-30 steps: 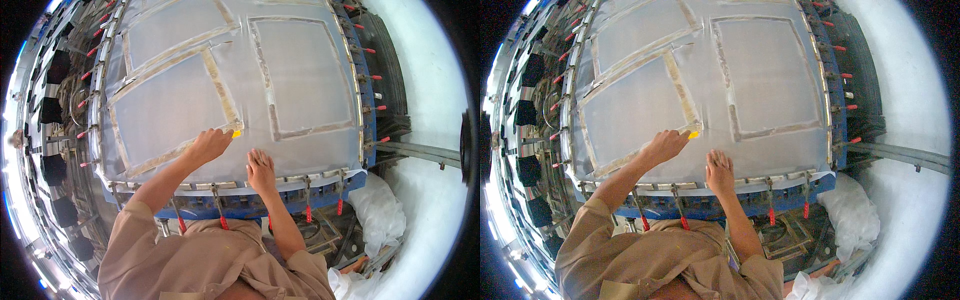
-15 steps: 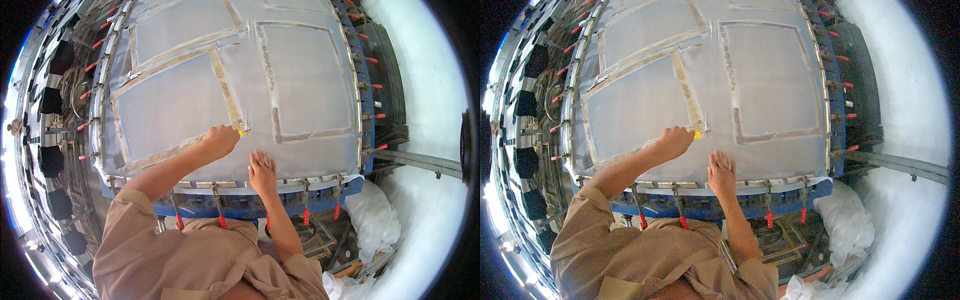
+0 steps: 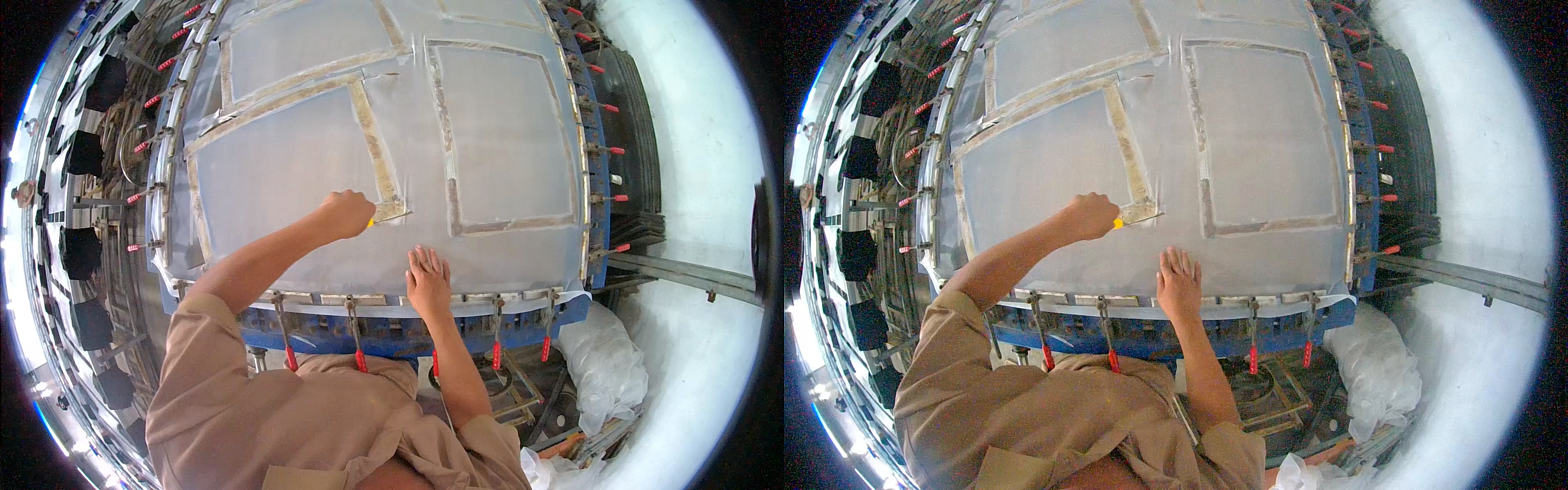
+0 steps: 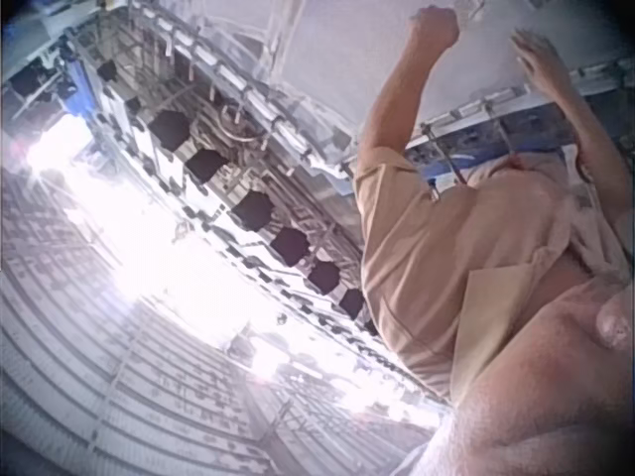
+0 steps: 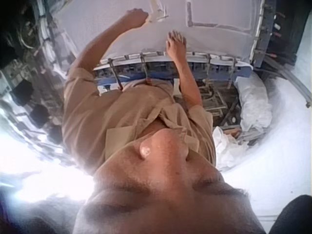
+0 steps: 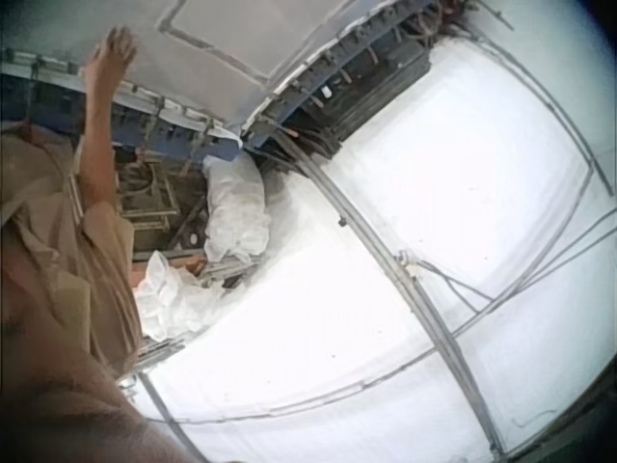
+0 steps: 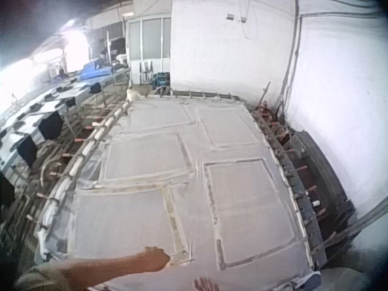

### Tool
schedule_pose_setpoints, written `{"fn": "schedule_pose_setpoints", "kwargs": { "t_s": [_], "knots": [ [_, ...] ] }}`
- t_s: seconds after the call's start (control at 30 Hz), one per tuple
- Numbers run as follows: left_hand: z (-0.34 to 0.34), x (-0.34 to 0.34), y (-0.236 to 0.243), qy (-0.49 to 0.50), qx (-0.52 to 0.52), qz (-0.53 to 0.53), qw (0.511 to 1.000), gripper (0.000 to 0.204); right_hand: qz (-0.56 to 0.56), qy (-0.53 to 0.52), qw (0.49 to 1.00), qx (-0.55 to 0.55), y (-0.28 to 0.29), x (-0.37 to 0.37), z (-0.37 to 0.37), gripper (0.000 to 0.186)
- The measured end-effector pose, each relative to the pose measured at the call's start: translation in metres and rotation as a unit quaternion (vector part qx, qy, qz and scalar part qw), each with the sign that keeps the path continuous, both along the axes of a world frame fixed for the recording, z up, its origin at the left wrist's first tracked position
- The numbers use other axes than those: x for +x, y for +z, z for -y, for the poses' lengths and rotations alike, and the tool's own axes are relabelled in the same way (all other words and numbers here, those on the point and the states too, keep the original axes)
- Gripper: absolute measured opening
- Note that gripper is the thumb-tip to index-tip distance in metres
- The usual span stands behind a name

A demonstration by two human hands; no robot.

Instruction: The person uses a yellow utility knife to cut along the taped seams of a large sheet of fabric stretched over a frame. They systematically cut and peel back sections of the fabric, working across the surface.

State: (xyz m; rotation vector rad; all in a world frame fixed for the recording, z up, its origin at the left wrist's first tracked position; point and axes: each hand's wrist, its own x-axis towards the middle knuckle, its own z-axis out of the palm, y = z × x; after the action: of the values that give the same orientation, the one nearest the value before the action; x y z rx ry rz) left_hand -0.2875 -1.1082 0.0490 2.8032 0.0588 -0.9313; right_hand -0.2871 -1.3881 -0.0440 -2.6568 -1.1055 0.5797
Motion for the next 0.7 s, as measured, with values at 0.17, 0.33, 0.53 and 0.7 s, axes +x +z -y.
{"fn": "schedule_pose_setpoints", "kwargs": {
  "t_s": [0.17,0.33,0.53,0.7],
  "knots": [
    [-0.019,-0.036,0.013,0.017,0.001,-0.031,0.999,0.025,0.007,-0.012,0.999,0.036,0.000,-0.001,-0.001,0.047],
    [-0.014,-0.054,0.045,0.208,-0.178,0.035,0.961,0.029,-0.035,-0.075,0.982,0.170,0.018,0.046,-0.018,0.029],
    [0.030,-0.056,0.017,0.412,-0.273,0.083,0.865,0.037,-0.070,-0.136,0.965,0.215,0.032,0.102,-0.054,0.022],
    [0.032,-0.048,-0.011,0.256,-0.162,0.187,0.934,0.033,-0.084,-0.149,0.956,0.237,0.035,0.106,-0.046,0.023]
  ]
}}
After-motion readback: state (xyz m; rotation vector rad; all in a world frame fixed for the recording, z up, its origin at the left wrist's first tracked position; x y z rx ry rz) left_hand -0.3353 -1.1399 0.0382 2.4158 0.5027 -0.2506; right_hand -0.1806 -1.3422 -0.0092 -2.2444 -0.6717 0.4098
